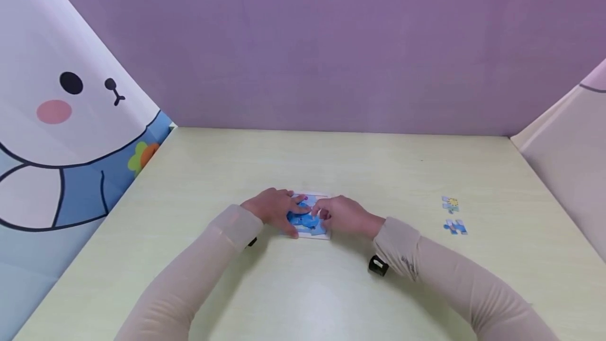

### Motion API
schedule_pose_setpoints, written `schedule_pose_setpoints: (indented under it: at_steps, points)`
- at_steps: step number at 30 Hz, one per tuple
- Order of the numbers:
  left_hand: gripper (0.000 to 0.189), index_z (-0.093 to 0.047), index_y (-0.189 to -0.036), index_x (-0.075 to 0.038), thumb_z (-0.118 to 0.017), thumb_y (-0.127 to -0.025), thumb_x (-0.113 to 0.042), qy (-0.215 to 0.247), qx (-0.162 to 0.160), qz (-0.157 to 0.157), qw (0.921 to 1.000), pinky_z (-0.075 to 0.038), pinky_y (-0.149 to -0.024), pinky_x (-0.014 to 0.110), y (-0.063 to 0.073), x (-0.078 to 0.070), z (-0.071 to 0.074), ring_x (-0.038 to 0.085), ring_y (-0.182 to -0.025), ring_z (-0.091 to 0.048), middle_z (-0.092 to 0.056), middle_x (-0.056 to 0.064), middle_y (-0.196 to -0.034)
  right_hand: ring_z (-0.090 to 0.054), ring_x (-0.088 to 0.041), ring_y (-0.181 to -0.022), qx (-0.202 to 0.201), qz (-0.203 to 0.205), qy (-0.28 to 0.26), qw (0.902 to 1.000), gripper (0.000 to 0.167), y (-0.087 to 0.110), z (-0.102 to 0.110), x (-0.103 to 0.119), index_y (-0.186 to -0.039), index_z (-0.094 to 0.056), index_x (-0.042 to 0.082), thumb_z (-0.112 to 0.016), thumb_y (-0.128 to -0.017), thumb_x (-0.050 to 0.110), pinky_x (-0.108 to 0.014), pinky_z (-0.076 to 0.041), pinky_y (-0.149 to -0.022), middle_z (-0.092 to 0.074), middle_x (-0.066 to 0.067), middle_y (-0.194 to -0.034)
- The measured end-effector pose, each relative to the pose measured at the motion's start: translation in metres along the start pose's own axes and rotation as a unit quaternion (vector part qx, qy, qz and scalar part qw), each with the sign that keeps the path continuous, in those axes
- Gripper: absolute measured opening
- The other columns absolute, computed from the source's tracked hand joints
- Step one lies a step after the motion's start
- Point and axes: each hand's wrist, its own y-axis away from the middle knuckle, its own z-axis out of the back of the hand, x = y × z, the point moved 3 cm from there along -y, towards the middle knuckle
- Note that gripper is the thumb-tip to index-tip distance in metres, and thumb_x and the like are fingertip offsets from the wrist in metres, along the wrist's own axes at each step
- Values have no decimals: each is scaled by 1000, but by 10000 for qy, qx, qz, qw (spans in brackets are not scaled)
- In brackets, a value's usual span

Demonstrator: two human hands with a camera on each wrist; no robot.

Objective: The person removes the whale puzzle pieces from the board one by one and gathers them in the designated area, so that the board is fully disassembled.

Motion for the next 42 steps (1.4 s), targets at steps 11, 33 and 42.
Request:
schedule_pose_setpoints:
  at_steps: [11, 33, 42]
  points:
    - [69, -45, -143, -35, -68, -81, -55, 131, -33, 46, 9999, -29, -108, 51, -3, 3, -4, 29, -141, -27, -31, -3, -154, -52, -13, -80, -567, 487, -1121, 9909, 25, 8, -4, 5, -107, -65, -3, -52, -88, -12, -24, -45, -71, -61, -6, -88]
    - [69, -43, -145, -33, -66, -82, -53, 90, -7, -83, 9999, -32, -104, 51, -6, 1, -1, 30, -140, -29, -30, -2, -155, -52, -16, -73, -1225, -408, -1312, 9829, 25, 55, 7, -33, -109, -64, -5, -50, -89, -13, -25, -46, -63, -59, -8, -88]
    - [68, -45, -144, -29, -65, -83, -51, 59, -78, -222, 9997, -33, -103, 53, -4, 1, -1, 32, -139, -31, -32, 2, -154, -56, -16, -68, -1390, -723, -1458, 9768, 26, 75, 19, -51, -110, -62, -7, -49, -89, -11, -26, -49, -59, -59, -10, -90]
